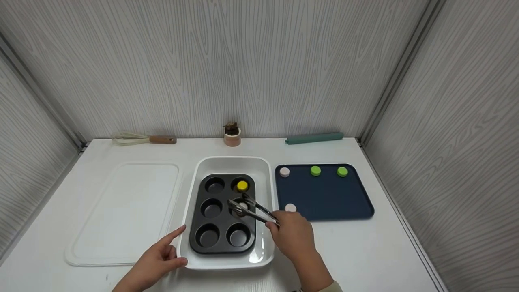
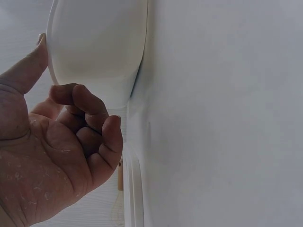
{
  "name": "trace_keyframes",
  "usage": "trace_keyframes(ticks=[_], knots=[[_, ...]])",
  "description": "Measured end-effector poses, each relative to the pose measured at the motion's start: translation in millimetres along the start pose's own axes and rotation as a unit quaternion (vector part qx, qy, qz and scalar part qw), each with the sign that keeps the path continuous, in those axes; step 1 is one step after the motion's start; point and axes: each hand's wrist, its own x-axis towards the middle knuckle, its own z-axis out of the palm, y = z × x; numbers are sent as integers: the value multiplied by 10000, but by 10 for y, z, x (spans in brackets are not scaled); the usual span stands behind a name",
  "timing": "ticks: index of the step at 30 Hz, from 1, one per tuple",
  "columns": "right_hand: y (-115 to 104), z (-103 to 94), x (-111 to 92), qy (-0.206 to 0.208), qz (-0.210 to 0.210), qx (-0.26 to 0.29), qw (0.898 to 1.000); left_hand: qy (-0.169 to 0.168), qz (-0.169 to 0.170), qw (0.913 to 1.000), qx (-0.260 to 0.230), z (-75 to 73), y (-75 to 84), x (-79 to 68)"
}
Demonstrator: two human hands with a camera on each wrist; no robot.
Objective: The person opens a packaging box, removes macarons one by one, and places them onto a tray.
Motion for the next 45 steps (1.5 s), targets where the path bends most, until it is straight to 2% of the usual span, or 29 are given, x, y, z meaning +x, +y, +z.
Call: trace_keyframes(ticks=[11,20,23,35,45], knots=[[-98,1,-20,-176,-112,-485,9986,2,-20,10000,20,6,6,0],[-118,14,-14,-224,-135,-289,9992,9,208,9997,101,16,-28,-2],[-94,26,-25,-205,-110,-247,9994,-26,187,9998,68,16,-26,-6],[-204,1,0,-229,-279,-793,9962,-69,155,9998,45,9,-7,-7],[-184,35,12,-146,-384,-718,9966,-73,123,9999,46,14,7,-8]])
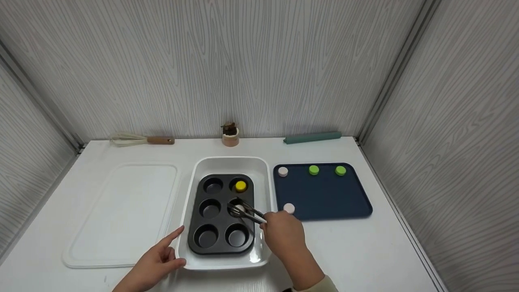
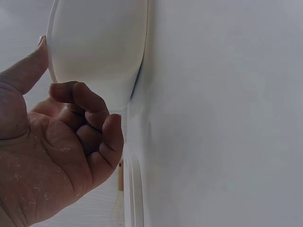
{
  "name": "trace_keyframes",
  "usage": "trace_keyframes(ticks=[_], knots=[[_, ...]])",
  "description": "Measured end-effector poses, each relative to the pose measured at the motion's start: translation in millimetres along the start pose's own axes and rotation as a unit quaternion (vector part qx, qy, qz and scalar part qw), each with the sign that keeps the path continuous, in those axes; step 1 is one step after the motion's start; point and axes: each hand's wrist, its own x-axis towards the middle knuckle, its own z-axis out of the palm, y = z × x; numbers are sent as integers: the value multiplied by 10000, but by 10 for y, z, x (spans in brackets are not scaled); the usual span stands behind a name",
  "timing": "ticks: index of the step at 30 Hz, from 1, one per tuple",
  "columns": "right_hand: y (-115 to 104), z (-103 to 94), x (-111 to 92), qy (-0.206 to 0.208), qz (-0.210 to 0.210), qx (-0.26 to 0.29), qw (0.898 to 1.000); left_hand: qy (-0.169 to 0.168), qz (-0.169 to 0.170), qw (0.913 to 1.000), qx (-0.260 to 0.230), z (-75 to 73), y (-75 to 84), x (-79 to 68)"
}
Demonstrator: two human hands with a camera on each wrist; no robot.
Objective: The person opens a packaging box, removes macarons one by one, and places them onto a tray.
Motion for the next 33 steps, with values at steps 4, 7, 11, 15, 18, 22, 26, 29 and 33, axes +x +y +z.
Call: trace_keyframes(ticks=[4,7,11,15,18,22,26,29,33], knots=[[22,36,-19,48,12,7,10000,-43,-35,10000,-10,3,14,-7],[32,49,-38,111,0,-3,9999,-58,-5,10000,32,4,22,-7],[33,49,-65,174,13,25,9998,-57,43,9999,108,5,18,-3],[34,34,-81,305,-23,69,9995,-23,66,9999,157,4,6,-1],[39,35,-87,446,-85,93,9989,-15,55,9999,142,5,-3,0],[53,49,-97,665,-188,123,9975,-33,53,9999,116,6,-10,1],[63,39,-105,862,-306,153,9957,-53,77,9999,97,3,-16,1],[69,25,-113,971,-365,167,9945,-60,102,9999,90,1,-18,2],[91,8,-131,1040,-299,204,9939,-51,106,9998,129,3,-19,4]])
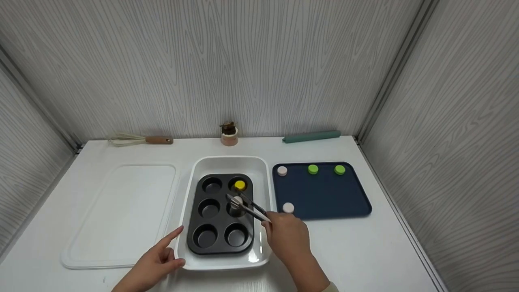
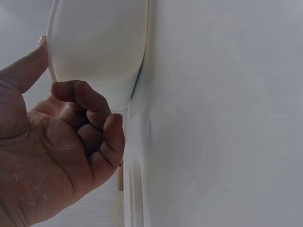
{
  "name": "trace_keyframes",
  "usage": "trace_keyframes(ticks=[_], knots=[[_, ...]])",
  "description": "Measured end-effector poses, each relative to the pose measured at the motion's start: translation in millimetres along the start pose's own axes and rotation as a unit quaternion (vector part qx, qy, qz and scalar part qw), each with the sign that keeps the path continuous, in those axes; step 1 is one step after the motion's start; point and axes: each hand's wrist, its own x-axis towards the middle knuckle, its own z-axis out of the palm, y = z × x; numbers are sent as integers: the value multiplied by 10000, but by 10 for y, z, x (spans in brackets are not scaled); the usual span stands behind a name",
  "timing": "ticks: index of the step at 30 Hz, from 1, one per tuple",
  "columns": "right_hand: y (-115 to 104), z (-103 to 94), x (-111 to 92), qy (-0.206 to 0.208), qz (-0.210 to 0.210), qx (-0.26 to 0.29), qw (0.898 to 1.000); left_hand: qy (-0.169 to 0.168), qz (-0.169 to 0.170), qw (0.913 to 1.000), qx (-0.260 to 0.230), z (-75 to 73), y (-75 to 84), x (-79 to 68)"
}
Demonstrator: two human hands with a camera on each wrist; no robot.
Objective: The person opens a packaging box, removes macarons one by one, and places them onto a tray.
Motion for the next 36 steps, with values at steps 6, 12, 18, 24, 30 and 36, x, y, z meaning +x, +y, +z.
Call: trace_keyframes(ticks=[6,12,18,24,30,36], knots=[[66,-51,-51,315,46,139,9994,-13,-14,10000,-80,-3,-5,-7],[142,-138,-118,754,-91,109,9971,-41,0,9999,-122,-2,-21,-6],[220,-250,-134,904,15,94,9959,-22,-78,9998,-156,1,-15,-13],[384,-335,-169,1076,104,31,9941,-26,-130,9998,-142,-6,-14,-14],[499,-411,-213,1192,179,-79,9927,-6,-182,9998,-118,-13,-26,-8],[602,-465,-258,1250,308,-269,9913,1,-153,9997,-177,-17,-25,-9]])
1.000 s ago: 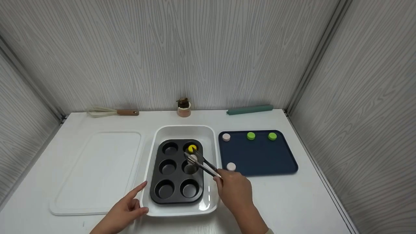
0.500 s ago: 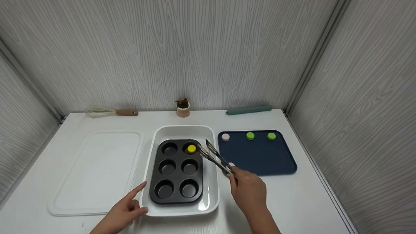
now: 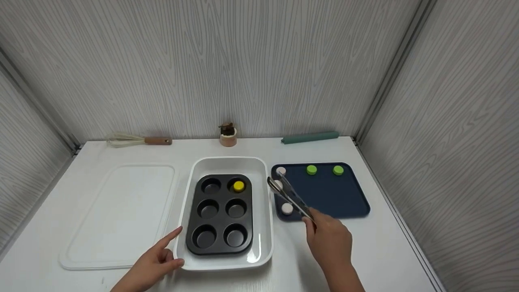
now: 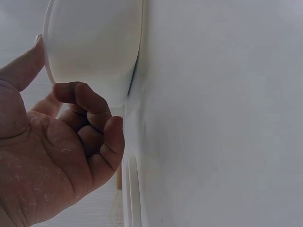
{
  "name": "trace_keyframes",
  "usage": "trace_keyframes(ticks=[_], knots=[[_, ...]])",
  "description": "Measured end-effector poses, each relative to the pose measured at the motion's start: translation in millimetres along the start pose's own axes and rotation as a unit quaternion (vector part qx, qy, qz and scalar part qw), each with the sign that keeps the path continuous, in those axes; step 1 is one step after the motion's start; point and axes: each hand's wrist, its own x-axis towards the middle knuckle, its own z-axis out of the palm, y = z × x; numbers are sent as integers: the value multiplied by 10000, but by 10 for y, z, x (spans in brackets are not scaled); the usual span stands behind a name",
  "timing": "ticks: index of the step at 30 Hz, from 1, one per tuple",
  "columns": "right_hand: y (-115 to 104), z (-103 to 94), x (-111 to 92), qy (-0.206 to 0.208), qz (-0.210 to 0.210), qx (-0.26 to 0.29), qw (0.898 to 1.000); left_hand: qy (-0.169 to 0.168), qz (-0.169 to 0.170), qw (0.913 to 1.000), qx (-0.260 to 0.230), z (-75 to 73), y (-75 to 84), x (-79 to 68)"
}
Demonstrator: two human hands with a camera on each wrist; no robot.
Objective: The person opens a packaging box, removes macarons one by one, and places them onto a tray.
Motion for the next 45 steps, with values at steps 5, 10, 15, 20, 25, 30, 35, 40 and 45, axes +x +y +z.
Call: trace_keyframes(ticks=[5,10,15,20,25,30,35,40,45], knots=[[103,-55,-22,184,-48,-97,9998,6,2,10000,-9,-7,14,-6],[198,-86,-45,396,-62,-144,9991,0,-67,10000,-19,-9,4,-2],[275,-102,-66,485,-39,-154,9987,-9,-138,9999,-21,-10,-18,8],[356,-138,-92,413,170,-243,9987,-44,-123,9999,-35,-8,-20,10],[439,-154,-127,220,426,-348,9982,-58,-97,9999,-23,-13,-7,11],[518,-160,-170,26,656,-434,9969,-69,-109,9999,-94,-13,-4,12],[593,-163,-203,-201,887,-489,9947,-53,-105,9998,-147,-6,-15,6],[648,-155,-236,-539,1105,-504,9911,-43,-87,9999,-140,-2,-23,10],[700,-140,-269,-949,1306,-565,9853,-39,-57,9999,-73,-4,-21,8]])
